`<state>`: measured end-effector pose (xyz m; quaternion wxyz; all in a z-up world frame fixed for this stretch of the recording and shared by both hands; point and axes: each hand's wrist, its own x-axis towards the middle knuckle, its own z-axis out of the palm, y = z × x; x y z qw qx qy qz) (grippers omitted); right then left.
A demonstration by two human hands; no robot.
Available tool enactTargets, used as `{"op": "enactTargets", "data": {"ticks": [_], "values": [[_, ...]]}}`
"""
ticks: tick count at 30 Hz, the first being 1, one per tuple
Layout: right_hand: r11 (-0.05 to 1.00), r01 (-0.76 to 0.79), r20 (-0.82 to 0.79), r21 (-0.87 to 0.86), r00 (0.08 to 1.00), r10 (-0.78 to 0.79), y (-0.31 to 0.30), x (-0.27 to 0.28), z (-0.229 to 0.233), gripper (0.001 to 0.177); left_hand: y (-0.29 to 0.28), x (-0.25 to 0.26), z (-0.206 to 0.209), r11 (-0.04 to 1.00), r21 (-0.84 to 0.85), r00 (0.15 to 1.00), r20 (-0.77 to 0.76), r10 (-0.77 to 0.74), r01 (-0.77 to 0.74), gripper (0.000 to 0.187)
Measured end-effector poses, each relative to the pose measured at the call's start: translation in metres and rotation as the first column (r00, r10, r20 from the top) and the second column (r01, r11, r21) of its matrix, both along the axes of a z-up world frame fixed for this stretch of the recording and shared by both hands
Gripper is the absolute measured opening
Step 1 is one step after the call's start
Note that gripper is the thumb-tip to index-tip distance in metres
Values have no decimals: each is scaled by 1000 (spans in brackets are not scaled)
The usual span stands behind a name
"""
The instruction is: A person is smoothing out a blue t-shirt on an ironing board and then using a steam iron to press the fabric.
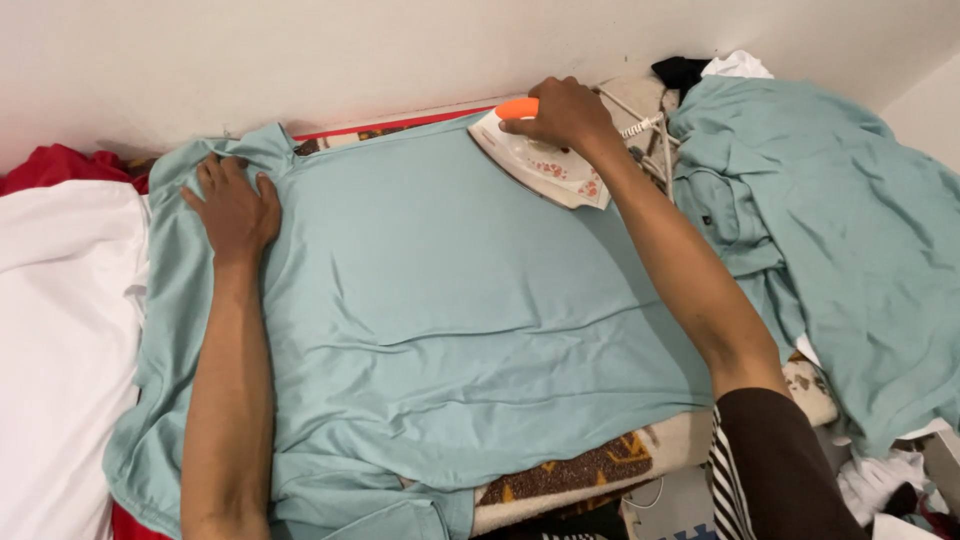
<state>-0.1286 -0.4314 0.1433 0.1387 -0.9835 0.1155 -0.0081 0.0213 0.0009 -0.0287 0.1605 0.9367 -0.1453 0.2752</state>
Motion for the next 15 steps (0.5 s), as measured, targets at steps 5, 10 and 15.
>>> {"op": "enactTargets", "data": {"ticks": [5,10,15], "values": [[996,80,-73,33,994,-77,-17,26,-9,54,8,-3,8,996,-32,996,29,-82,83,30],[970,239,-33,-28,970,-240,-72,30,-18,61,8,-4,7,993,-37,993,37,-110,111,28],[974,41,-347,223,937,40,-54,-38,48,51,10,5,-3,996,-38,996,33,-80,81,30]]}}
